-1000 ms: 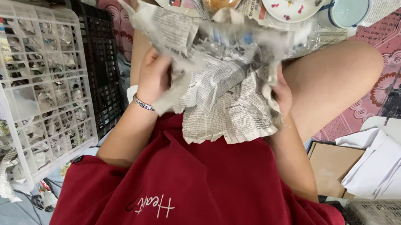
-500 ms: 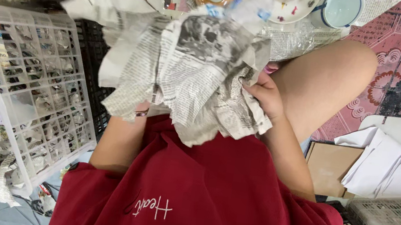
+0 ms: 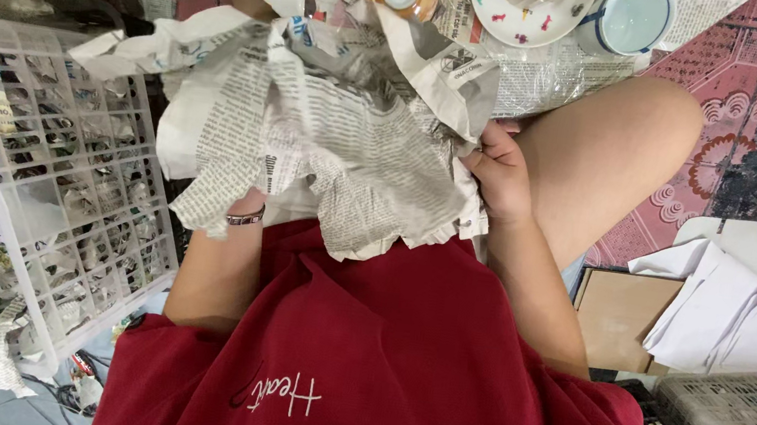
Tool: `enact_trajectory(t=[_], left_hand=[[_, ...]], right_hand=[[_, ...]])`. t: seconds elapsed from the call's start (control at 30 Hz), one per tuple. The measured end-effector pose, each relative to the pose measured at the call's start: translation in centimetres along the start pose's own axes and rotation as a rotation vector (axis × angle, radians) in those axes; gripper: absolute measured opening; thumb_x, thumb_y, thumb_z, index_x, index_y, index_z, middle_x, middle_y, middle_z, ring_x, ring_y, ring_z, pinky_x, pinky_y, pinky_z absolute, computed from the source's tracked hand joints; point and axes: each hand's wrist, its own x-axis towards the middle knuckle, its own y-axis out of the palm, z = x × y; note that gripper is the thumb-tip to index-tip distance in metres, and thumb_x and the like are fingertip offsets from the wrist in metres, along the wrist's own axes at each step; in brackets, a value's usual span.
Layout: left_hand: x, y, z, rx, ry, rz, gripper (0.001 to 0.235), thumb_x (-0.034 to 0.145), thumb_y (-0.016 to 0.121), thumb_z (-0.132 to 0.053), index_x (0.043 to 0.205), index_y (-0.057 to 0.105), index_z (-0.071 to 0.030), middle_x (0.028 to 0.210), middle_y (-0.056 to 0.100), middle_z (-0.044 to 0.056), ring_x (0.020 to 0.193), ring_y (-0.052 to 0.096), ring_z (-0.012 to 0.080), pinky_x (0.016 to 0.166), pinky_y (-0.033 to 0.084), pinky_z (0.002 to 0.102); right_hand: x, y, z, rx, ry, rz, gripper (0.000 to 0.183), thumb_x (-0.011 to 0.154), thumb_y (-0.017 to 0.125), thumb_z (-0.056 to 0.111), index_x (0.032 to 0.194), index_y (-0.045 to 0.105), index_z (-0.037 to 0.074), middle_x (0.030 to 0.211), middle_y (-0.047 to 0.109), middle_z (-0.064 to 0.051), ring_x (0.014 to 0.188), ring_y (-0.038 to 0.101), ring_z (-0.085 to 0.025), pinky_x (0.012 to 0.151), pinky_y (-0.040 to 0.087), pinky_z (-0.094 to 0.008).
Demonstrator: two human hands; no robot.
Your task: The person sits on the floor and wraps various ceramic items, including cups, saucers, and a bowl, using newspaper. They fold the paper around each item individually and place the wrapped items into a white plastic basket.
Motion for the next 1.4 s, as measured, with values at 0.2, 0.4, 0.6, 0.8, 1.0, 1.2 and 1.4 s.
enact_trajectory(t=[0.2,0.4,0.6,0.8,1.0,1.2,1.4], left_hand=[[-0.7,0.3,-0.1,0.030,-0.136,0.081,0.027,0.100,0.057,-0.011,0.125,0.062,-0.003,0.123,0.068,0.014,0.112,0.068,0.0255,0.095,0.058,0.040],[0.1,-1.7,-1.5,0.346,0.070,0.049,0.027,0.100,0.057,-0.008,0.126,0.061,-0.003,0.125,0.066,0.015,0.114,0.067,0.0257,0.096,0.057,0.040],[0.0,-3.9,-1.5,0.079,-0.225,-0.122,0.023,0.099,0.053,-0.009,0.120,0.063,-0.007,0.120,0.067,0.009,0.108,0.070,0.0204,0.093,0.060,0.037],[1.7,-10.4,-1.0,0.308,0.291,-0.707,0.024,0.109,0.054,-0.016,0.117,0.052,0.007,0.100,0.050,0.009,0.092,0.046,0.0234,0.089,0.040,0.040],[12.0,-21.2,0.1,0.827,-0.144,-0.443,0.084,0.103,0.069,-0.055,0.161,0.026,-0.013,0.165,0.027,0.018,0.151,0.029,0.0378,0.123,0.028,0.052],[9.4,-18.7,3.7,-0.189,-0.300,-0.114,0.059,0.108,0.048,-0.045,0.152,0.047,-0.005,0.155,0.050,0.014,0.142,0.048,0.0276,0.120,0.040,0.040],[4.2,-13.3,0.7,0.377,-0.039,-0.119,0.051,0.112,0.041,-0.040,0.151,0.045,-0.006,0.154,0.049,0.007,0.143,0.047,0.0227,0.120,0.037,0.035]], right_hand=[[0.0,-2.3,-2.1,0.006,-0.055,-0.074,0.053,0.091,0.054,-0.008,0.144,0.057,-0.001,0.137,0.066,-0.006,0.126,0.060,-0.016,0.111,0.045,-0.030],[0.1,-2.2,-1.1,0.228,-0.127,-0.102,0.060,0.089,0.053,0.002,0.149,0.054,-0.003,0.135,0.066,-0.012,0.118,0.064,-0.020,0.102,0.049,-0.031],[0.3,0.5,1.7,0.210,-0.064,-0.284,0.050,0.095,0.050,0.002,0.144,0.052,-0.007,0.128,0.066,-0.015,0.114,0.065,-0.024,0.104,0.051,-0.035],[1.5,1.2,2.0,0.146,0.008,-0.330,0.051,0.092,0.047,-0.004,0.143,0.054,-0.004,0.128,0.066,-0.011,0.110,0.064,-0.020,0.098,0.049,-0.029],[0.7,1.2,2.8,0.123,0.043,-0.367,0.047,0.093,0.046,-0.004,0.138,0.057,-0.002,0.125,0.068,-0.011,0.110,0.064,-0.019,0.098,0.050,-0.029],[0.2,1.3,1.9,0.112,-0.003,-0.398,0.041,0.092,0.046,-0.004,0.130,0.060,-0.001,0.119,0.069,-0.010,0.106,0.065,-0.019,0.095,0.050,-0.029],[0.7,0.6,1.2,-0.019,0.024,-0.325,0.037,0.093,0.049,-0.004,0.127,0.061,-0.003,0.120,0.068,-0.009,0.109,0.064,-0.018,0.098,0.050,-0.029]])
